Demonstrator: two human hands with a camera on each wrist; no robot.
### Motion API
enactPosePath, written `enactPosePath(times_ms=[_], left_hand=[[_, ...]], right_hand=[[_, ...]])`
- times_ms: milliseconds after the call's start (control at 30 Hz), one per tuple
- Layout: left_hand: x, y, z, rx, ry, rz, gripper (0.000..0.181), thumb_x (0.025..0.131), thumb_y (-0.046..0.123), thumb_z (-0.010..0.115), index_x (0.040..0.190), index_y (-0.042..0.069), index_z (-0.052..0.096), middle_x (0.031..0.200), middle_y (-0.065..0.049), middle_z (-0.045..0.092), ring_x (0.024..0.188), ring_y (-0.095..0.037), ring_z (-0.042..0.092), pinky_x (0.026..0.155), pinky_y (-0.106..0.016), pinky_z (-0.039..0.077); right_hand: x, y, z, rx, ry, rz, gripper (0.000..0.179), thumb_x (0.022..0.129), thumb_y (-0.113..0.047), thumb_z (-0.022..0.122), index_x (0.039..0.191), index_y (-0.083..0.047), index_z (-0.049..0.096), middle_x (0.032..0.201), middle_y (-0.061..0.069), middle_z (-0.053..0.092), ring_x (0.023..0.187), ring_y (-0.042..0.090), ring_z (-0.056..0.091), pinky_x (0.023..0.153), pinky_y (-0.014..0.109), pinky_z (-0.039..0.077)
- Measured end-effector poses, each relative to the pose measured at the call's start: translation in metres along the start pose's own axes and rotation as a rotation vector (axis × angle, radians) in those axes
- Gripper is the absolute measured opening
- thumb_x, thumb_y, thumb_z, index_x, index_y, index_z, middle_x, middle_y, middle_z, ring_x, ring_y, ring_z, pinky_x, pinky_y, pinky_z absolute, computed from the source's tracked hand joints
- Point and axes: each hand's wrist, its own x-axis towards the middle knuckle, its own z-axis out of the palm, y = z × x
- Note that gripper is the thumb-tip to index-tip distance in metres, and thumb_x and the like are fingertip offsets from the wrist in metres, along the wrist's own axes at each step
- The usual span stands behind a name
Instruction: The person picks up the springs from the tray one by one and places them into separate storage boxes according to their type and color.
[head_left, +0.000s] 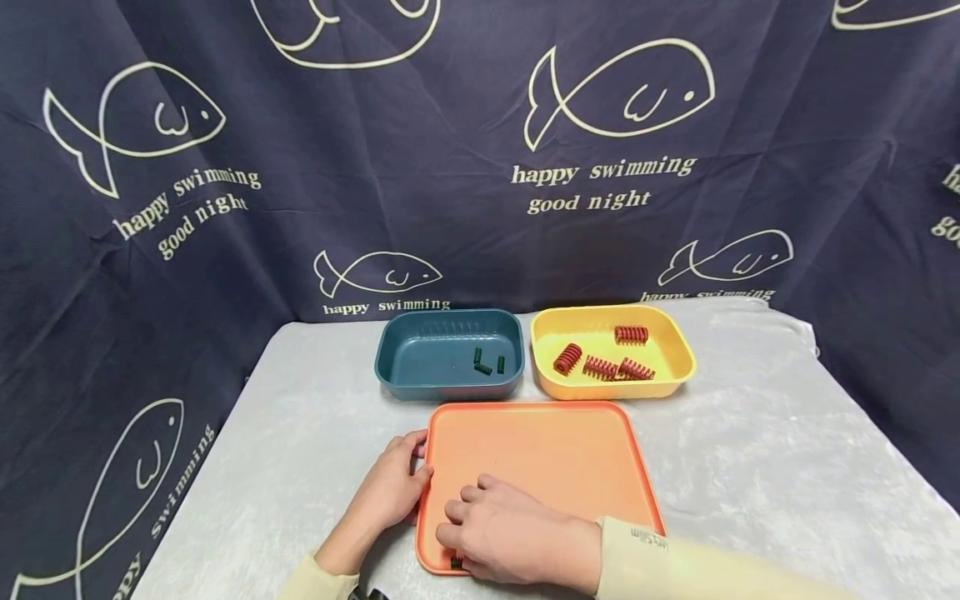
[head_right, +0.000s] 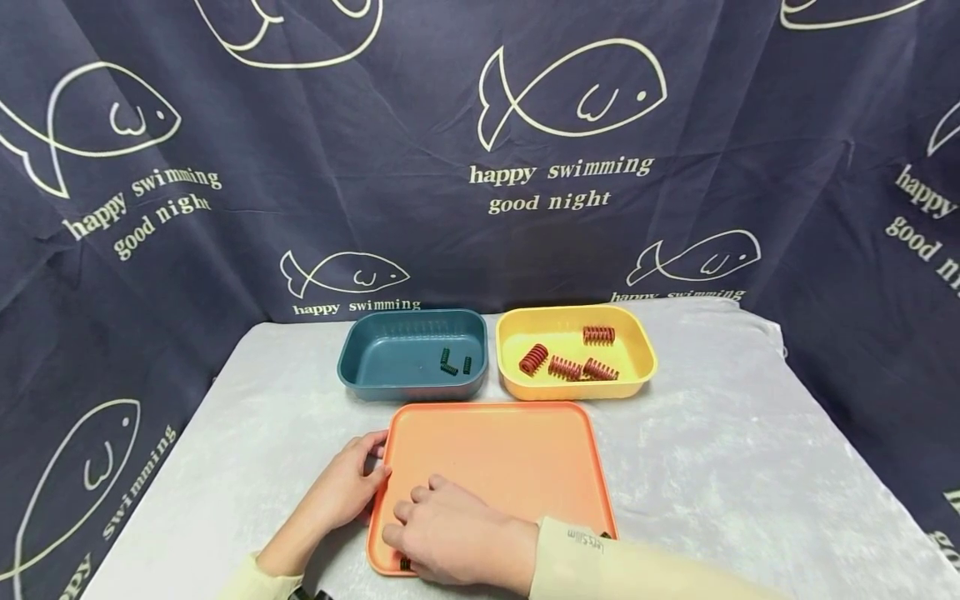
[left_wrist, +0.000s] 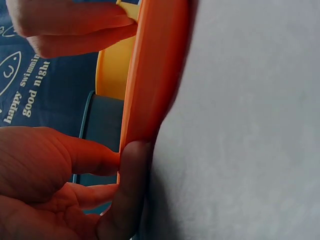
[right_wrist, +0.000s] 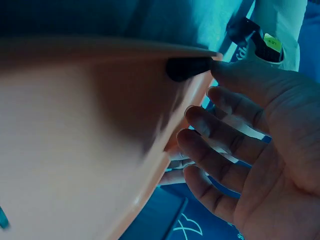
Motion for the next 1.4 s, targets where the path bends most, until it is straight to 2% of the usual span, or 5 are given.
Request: enactPosePath(times_ms=[367, 567, 900, 1200, 1400], left_hand=[[0.0, 0.0, 0.0, -0.002, 0.005, 0.009, 0.05, 0.092, 0.007, 0.074, 0.139, 0.0, 0.059, 0.106, -0.004, 0.058, 0.096, -0.019, 0.056, 0.09, -0.045, 0.048], [0.001, 0.001, 0.0, -0.005, 0.0, 0.005, 0.05, 0.092, 0.008, 0.074, 0.14, 0.0, 0.059, 0.108, -0.005, 0.059, 0.099, -0.02, 0.058, 0.092, -0.047, 0.049], [0.0, 0.0, -0.001, -0.006, 0.005, -0.003, 0.051, 0.092, 0.007, 0.073, 0.14, 0.001, 0.059, 0.106, -0.005, 0.057, 0.095, -0.02, 0.056, 0.091, -0.045, 0.048], [0.001, 0.0, 0.0, -0.007, 0.005, -0.001, 0.051, 0.092, 0.008, 0.074, 0.14, 0.0, 0.058, 0.107, -0.006, 0.058, 0.097, -0.02, 0.056, 0.094, -0.047, 0.048], [0.001, -0.001, 0.001, -0.002, 0.008, -0.005, 0.051, 0.092, 0.009, 0.074, 0.14, 0.0, 0.059, 0.108, -0.006, 0.058, 0.099, -0.021, 0.057, 0.096, -0.048, 0.048]], right_hand=[[0.003, -0.001, 0.005, 0.023, -0.091, 0.024, 0.003, 0.094, -0.032, 0.072, 0.096, -0.031, 0.07, 0.085, -0.013, 0.057, 0.076, 0.009, 0.053, 0.066, 0.027, 0.036], [0.002, 0.013, -0.003, -0.034, -0.075, 0.058, 0.008, 0.099, -0.035, 0.067, 0.095, -0.029, 0.071, 0.083, -0.012, 0.059, 0.076, 0.012, 0.055, 0.065, 0.029, 0.037], [0.004, 0.059, -0.035, -0.011, -0.068, 0.187, 0.01, 0.09, -0.026, 0.076, 0.097, -0.022, 0.07, 0.088, -0.006, 0.061, 0.084, 0.019, 0.058, 0.074, 0.035, 0.043], [0.012, 0.114, -0.055, 0.043, 0.091, 0.318, 0.013, 0.085, -0.015, 0.079, 0.091, -0.02, 0.069, 0.088, -0.005, 0.064, 0.084, 0.021, 0.063, 0.074, 0.038, 0.047], [0.022, 0.156, -0.051, 0.087, 0.049, 0.438, 0.013, 0.089, -0.014, 0.079, 0.099, -0.018, 0.073, 0.097, -0.003, 0.069, 0.088, 0.02, 0.066, 0.08, 0.042, 0.053]])
